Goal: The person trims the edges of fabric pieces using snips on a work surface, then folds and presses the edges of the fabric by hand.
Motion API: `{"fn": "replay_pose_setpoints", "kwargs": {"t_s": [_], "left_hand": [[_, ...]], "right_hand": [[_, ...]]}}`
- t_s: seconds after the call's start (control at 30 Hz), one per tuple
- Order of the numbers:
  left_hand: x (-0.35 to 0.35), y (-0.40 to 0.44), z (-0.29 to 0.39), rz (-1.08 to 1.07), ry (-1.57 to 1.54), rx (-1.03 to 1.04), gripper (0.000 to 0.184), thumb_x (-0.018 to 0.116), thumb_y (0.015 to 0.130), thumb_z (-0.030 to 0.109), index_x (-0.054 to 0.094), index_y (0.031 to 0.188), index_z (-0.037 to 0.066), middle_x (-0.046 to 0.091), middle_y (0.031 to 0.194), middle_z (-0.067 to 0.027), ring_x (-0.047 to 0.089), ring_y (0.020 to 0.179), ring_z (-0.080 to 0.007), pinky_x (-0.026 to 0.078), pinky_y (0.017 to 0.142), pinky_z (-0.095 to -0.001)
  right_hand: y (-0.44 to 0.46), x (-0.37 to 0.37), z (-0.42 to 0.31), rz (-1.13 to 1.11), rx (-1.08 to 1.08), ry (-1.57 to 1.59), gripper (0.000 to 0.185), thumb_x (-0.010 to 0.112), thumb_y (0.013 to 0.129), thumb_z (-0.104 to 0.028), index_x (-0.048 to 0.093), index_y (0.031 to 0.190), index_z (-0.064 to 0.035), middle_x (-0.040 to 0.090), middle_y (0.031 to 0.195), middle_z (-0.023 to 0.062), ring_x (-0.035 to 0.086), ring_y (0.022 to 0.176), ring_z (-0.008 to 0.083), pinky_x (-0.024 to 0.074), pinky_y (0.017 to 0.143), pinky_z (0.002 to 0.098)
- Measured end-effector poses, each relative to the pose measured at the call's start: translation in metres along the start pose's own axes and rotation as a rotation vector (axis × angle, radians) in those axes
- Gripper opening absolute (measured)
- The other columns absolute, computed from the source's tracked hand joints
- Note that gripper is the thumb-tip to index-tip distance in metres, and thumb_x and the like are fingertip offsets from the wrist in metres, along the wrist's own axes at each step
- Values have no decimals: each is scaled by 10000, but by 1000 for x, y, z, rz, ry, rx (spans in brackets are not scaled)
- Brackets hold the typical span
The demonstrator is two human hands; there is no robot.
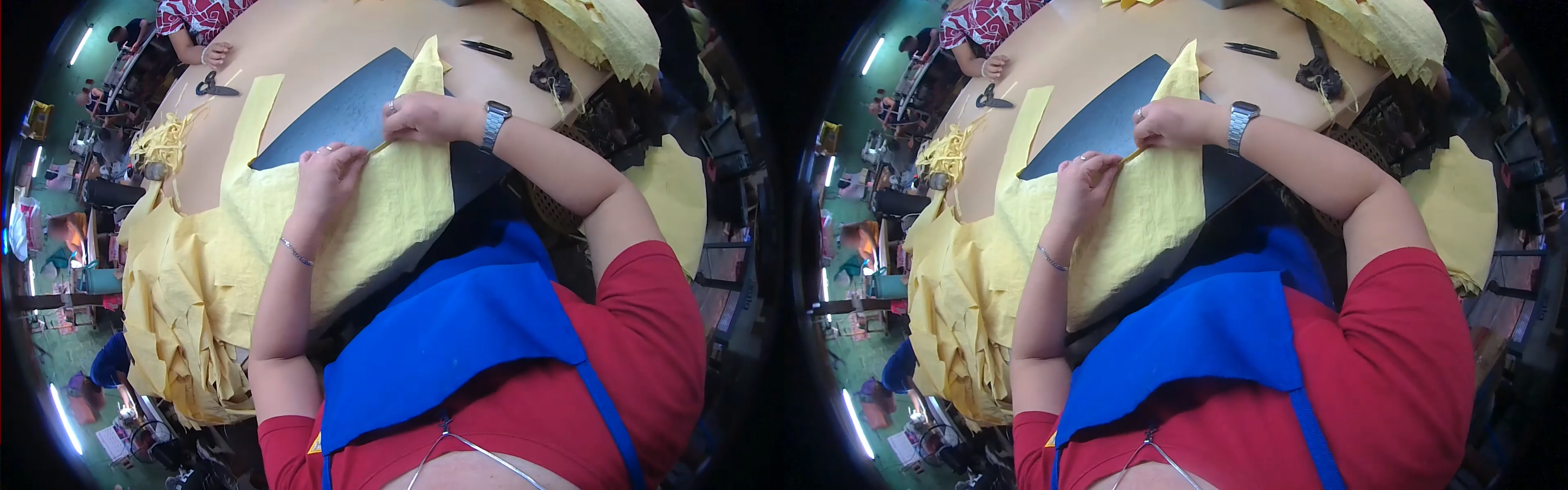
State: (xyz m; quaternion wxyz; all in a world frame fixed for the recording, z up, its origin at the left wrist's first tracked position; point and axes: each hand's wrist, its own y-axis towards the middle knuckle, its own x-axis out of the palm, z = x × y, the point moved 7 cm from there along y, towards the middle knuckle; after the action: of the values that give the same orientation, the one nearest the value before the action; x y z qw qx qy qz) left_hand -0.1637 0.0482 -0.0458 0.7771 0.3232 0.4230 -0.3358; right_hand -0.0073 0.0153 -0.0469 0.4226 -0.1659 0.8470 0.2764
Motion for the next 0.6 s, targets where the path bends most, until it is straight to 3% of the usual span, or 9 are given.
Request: {"fn": "replay_pose_setpoints", "kwargs": {"t_s": [0.27, 0.5, 0.6], "left_hand": [[-1, -10, 2, 152, 295, 306, 110, 677, 864, 216, 729, 961, 215, 666, 900, 42, 621, 812, -138, 400, 843, -360], [1, -13, 4, 129, 378, 317, 139, 656, 880, 227, 718, 1003, 243, 664, 924, 56, 637, 843, -127, 415, 893, -407], [1, -15, 1, 135, 363, 309, 140, 657, 879, 225, 717, 1004, 245, 669, 937, 57, 641, 858, -130, 415, 911, -418]], "right_hand": [[-20, 11, -7, 22, -111, -262, 195, 542, 850, -72, 647, 1015, -66, 619, 1022, 102, 627, 910, 297, 525, 813, 378], [-20, 18, -37, -6, 63, -482, 279, 504, 871, -109, 622, 1122, -78, 621, 1053, 125, 597, 1041, 274, 493, 875, 400], [-14, 29, -52, 77, -35, -734, 293, 505, 875, -136, 614, 1141, -82, 623, 1071, 122, 588, 1069, 261, 449, 931, 413]]}}
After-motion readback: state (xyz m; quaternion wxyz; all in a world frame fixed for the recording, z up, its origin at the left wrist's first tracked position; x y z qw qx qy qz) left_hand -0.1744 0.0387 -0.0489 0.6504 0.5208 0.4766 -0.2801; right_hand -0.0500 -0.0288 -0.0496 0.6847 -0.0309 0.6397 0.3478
